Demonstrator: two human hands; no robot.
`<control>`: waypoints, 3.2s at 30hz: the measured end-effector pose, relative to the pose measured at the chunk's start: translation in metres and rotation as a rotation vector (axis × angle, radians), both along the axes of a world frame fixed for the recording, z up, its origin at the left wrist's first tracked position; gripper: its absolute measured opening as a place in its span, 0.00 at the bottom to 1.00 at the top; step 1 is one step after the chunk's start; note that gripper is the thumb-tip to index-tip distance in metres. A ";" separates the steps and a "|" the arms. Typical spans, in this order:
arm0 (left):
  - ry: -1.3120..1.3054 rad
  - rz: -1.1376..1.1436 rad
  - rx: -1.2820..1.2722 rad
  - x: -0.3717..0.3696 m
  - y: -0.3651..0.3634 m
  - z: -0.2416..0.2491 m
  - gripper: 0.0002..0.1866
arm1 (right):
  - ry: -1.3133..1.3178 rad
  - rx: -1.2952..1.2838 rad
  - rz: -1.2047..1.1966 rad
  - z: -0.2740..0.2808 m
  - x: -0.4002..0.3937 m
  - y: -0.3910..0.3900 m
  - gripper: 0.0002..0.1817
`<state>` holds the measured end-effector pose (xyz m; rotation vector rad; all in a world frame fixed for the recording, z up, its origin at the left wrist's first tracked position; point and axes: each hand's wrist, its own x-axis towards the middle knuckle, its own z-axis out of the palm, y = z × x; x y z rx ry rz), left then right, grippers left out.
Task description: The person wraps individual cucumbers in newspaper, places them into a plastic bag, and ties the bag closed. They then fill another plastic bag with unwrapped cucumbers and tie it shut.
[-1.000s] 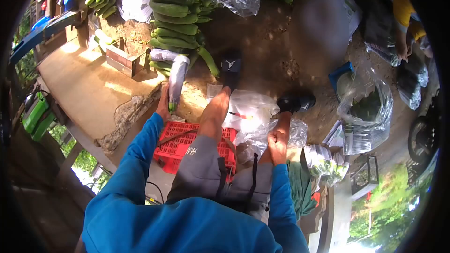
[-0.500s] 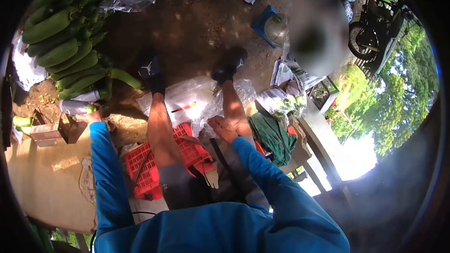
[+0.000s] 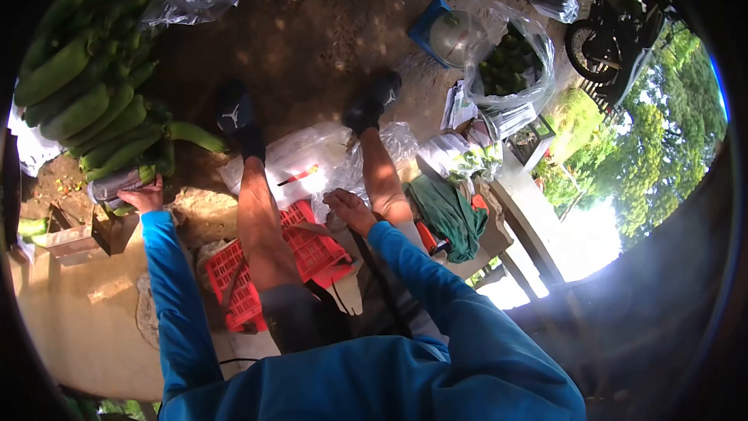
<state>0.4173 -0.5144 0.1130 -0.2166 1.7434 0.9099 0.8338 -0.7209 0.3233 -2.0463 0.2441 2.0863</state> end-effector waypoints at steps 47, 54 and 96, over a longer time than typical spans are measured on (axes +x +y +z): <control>-0.546 -0.845 0.038 0.783 -0.022 0.071 0.19 | -0.701 0.623 -0.664 0.038 0.420 0.046 0.09; -0.214 -1.507 0.577 0.800 -0.022 0.066 0.24 | -0.510 0.609 -1.365 0.021 0.421 0.053 0.07; -0.529 -1.336 -0.030 0.642 -0.125 0.406 0.10 | -0.415 0.636 -0.549 0.152 0.310 -0.091 0.18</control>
